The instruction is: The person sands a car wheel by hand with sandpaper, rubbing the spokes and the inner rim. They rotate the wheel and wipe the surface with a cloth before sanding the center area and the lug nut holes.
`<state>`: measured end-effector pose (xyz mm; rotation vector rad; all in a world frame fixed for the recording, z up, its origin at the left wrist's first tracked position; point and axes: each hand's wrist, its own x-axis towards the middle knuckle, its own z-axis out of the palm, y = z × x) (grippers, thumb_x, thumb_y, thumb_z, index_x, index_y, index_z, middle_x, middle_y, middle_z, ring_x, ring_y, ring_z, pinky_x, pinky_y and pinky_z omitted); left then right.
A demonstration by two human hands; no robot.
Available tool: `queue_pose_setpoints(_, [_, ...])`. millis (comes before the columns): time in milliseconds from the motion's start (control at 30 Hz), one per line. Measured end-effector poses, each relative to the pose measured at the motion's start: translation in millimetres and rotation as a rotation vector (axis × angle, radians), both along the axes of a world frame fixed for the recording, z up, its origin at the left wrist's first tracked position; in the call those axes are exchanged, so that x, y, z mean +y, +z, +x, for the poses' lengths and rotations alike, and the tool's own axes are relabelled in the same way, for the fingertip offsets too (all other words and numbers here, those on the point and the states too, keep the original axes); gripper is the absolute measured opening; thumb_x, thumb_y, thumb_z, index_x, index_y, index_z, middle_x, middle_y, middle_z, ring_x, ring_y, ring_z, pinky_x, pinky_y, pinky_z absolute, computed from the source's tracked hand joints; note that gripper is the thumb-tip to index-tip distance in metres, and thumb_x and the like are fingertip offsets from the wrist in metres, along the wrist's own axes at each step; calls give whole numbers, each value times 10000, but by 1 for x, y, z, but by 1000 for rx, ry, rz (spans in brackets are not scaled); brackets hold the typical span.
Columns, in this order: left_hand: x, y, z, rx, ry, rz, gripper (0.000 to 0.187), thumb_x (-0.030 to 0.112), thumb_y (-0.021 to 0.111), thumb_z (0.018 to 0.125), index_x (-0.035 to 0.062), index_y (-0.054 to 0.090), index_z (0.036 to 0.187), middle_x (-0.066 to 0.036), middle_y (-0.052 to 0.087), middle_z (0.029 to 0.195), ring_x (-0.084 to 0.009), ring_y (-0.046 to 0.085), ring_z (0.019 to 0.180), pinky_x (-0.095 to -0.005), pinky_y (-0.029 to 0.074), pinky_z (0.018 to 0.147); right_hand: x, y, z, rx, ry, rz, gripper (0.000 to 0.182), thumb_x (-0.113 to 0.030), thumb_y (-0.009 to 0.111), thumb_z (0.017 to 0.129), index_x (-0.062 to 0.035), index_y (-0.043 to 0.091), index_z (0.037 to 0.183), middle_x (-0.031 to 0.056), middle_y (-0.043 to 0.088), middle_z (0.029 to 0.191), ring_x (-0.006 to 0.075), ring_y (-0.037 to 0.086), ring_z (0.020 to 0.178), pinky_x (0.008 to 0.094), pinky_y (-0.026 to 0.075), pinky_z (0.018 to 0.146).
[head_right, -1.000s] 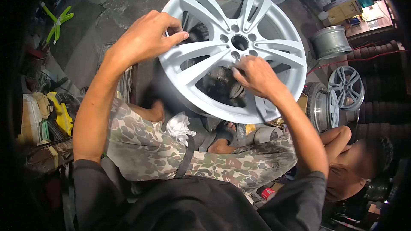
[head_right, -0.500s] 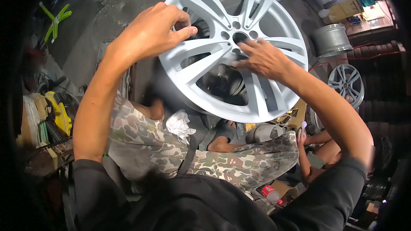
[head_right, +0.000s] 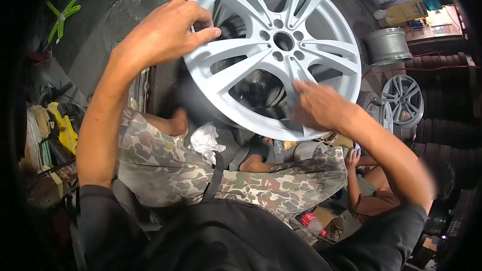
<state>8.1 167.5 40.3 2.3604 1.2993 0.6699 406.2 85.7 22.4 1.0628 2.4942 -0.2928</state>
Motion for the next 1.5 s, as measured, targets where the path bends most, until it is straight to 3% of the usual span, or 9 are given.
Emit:
queue_pose_setpoints(33, [1, 1, -2, 16, -12, -25, 340, 314, 765, 959, -25, 785, 954, -233, 744, 844, -411, 722, 826, -463, 559, 794, -12, 54, -51, -144, -120, -278, 262, -346, 724, 1016, -108, 832, 1043, 173, 541, 1107, 355, 624, 1047, 482, 536, 919])
queue_pose_setpoints(233, [3, -8, 7, 15, -21, 87, 357, 341, 760, 966, -14, 781, 999, -230, 751, 965, -410, 714, 920, -461, 557, 851, 33, 18, -52, -91, 196, 430, 227, -245, 707, 936, -171, 821, 1117, 98, 560, 1343, 290, 523, 1256, 425, 500, 1012])
queue_pose_setpoints(433, [-8, 3, 14, 33, -82, 34, 365, 354, 763, 965, -6, 786, 1023, -219, 762, 1000, -406, 724, 970, -472, 558, 879, -30, 35, -62, -238, 230, 89, 230, -276, 665, 929, -122, 797, 1036, 16, 627, 1164, 258, 520, 1278, 422, 438, 1051])
queue_pose_setpoints(667, [-10, 2, 25, 133, -43, 58, 377, 380, 744, 977, 29, 796, 1105, -216, 758, 1073, -396, 713, 1050, -469, 544, 948, -1, -6, -65, -297, 253, 382, 244, -292, 671, 981, -99, 821, 981, 32, 700, 1227, 299, 470, 1450, 462, 449, 1055])
queue_pose_setpoints(767, [-14, 15, 22, 181, -89, -63, 367, 374, 748, 974, 31, 799, 1094, -215, 758, 1054, -398, 714, 1046, -469, 546, 940, -35, 46, -63, -69, 20, -34, 219, -247, 692, 999, -96, 823, 1090, 18, 717, 1279, 315, 482, 1440, 493, 472, 1066])
queue_pose_setpoints(900, [-3, 5, 23, 153, -72, -71, 349, 356, 750, 974, 22, 799, 1064, -222, 763, 1049, -399, 719, 1014, -469, 551, 911, -1, 37, -36, 6, 15, 127, 261, -204, 695, 1003, -127, 794, 1231, 8, 717, 1357, 330, 495, 1425, 518, 475, 1101])
queue_pose_setpoints(1033, [-4, -2, 29, 133, -65, -7, 348, 357, 749, 976, 23, 797, 1063, -222, 760, 1025, -401, 718, 987, -472, 551, 898, 42, -2, -41, 34, 54, 361, 265, -174, 709, 961, -134, 802, 1206, 4, 723, 1339, 305, 510, 1413, 515, 461, 1114])
queue_pose_setpoints(1167, [-9, -1, 25, 125, -90, -38, 351, 370, 740, 985, 34, 798, 1068, -217, 751, 1018, -398, 709, 1004, -469, 547, 921, -10, 40, -49, -191, 182, 66, 208, -254, 740, 934, -157, 807, 1106, -30, 714, 1347, 269, 529, 1397, 482, 478, 1092])
queue_pose_setpoints(1500, [-7, 3, 28, 127, -111, -103, 356, 362, 740, 987, 23, 800, 1079, -215, 760, 1019, -400, 713, 1002, -463, 549, 917, -83, 47, -56, 180, -35, 175, 227, -247, 698, 966, -51, 806, 1010, 58, 677, 1042, 289, 573, 1139, 437, 486, 968])
